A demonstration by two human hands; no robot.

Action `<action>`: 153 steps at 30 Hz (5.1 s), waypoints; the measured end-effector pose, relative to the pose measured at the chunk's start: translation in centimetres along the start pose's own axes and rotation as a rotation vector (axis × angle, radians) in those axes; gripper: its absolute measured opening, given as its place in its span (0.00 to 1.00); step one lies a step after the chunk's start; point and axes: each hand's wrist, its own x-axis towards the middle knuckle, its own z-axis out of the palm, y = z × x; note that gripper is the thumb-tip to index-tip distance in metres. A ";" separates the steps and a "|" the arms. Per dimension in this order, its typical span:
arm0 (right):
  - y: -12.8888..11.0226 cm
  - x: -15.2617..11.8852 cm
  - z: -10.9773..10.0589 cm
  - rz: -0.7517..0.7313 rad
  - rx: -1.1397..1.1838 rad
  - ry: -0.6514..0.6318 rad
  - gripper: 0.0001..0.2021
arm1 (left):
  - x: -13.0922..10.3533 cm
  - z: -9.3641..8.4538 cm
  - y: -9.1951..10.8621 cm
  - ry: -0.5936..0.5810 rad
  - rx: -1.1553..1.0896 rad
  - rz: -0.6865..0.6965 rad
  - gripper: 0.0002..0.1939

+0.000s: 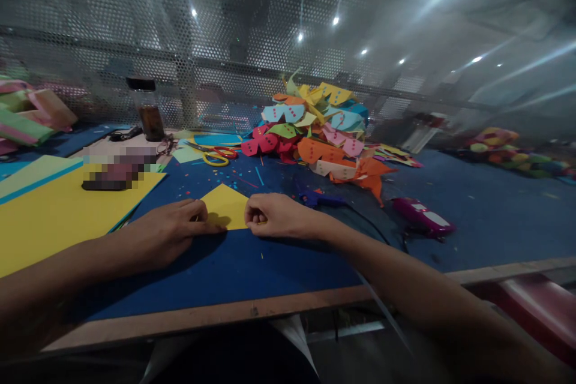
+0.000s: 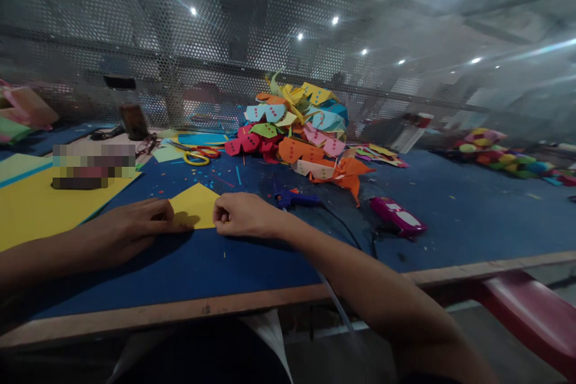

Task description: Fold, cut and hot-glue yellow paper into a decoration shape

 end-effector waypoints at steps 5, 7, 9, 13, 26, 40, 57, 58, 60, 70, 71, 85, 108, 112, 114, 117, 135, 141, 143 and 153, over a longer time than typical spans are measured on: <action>-0.1 -0.1 -0.3 0.027 0.014 -0.023 0.06 | -0.1 -0.1 0.0 -0.003 -0.014 0.008 0.34; -0.1 -0.1 -0.4 0.034 0.014 -0.028 0.06 | -0.1 -0.1 0.0 -0.007 -0.013 0.007 0.34; -0.2 -0.2 -0.4 0.036 0.013 -0.027 0.06 | -0.1 -0.1 0.0 -0.006 -0.011 0.006 0.35; -0.3 -0.3 -0.6 0.045 0.005 -0.031 0.06 | 0.0 0.1 -0.1 -0.001 -0.012 0.007 0.35; 0.4 -0.4 -0.9 0.039 -0.017 -0.062 0.05 | 0.0 -0.1 0.0 -0.001 0.003 -0.019 0.34; 0.3 -0.6 -1.5 0.064 -0.026 -0.093 0.06 | -0.1 0.1 -0.2 0.028 -0.019 0.019 0.36; 0.4 -0.6 -1.6 0.102 -0.015 -0.123 0.06 | -0.1 0.2 -0.2 0.017 -0.008 0.017 0.34; 0.4 -0.6 -1.6 0.106 -0.017 -0.124 0.06 | -0.1 0.1 -0.2 0.016 -0.009 0.018 0.34; 0.3 -0.7 -1.6 0.111 -0.024 -0.120 0.05 | -0.1 0.1 -0.1 0.017 -0.012 0.018 0.35; -0.1 -0.9 -1.7 0.111 -0.082 -0.088 0.03 | -0.2 0.1 -0.2 0.018 -0.023 0.021 0.35; -0.2 -0.9 -1.7 0.112 -0.100 -0.091 0.03 | -0.2 0.1 -0.2 0.018 -0.023 0.021 0.35; -0.3 -0.9 -1.9 0.136 -0.182 -0.124 0.03 | -0.2 0.1 -0.2 0.026 -0.021 0.014 0.35; 0.1 -1.3 -2.9 0.196 -0.250 -0.188 0.05 | -0.2 0.2 -0.3 0.022 -0.037 0.009 0.36; -0.1 -1.3 -2.9 0.193 -0.254 -0.190 0.05 | -0.2 0.4 -0.4 0.027 -0.038 0.008 0.37; -0.1 -1.4 -2.9 0.195 -0.259 -0.191 0.05 | -0.2 0.3 -0.4 0.026 -0.040 0.007 0.37; -0.1 -1.4 -3.0 0.195 -0.278 -0.190 0.06 | -0.2 0.2 -0.3 0.020 -0.038 -0.001 0.37; 0.1 -1.8 -3.9 0.241 -0.341 -0.267 0.05 | -0.3 0.2 -0.2 0.048 -0.070 -0.014 0.34; -0.1 -2.0 -4.2 0.255 -0.356 -0.290 0.05 | -0.3 0.0 -0.1 0.036 -0.069 -0.021 0.34; 0.0 -2.0 -4.3 0.254 -0.359 -0.294 0.05 | -0.3 0.0 -0.1 0.037 -0.065 -0.022 0.33; 0.1 -2.1 -4.3 0.238 -0.347 -0.286 0.04 | -0.4 0.4 -0.3 0.043 -0.079 -0.015 0.30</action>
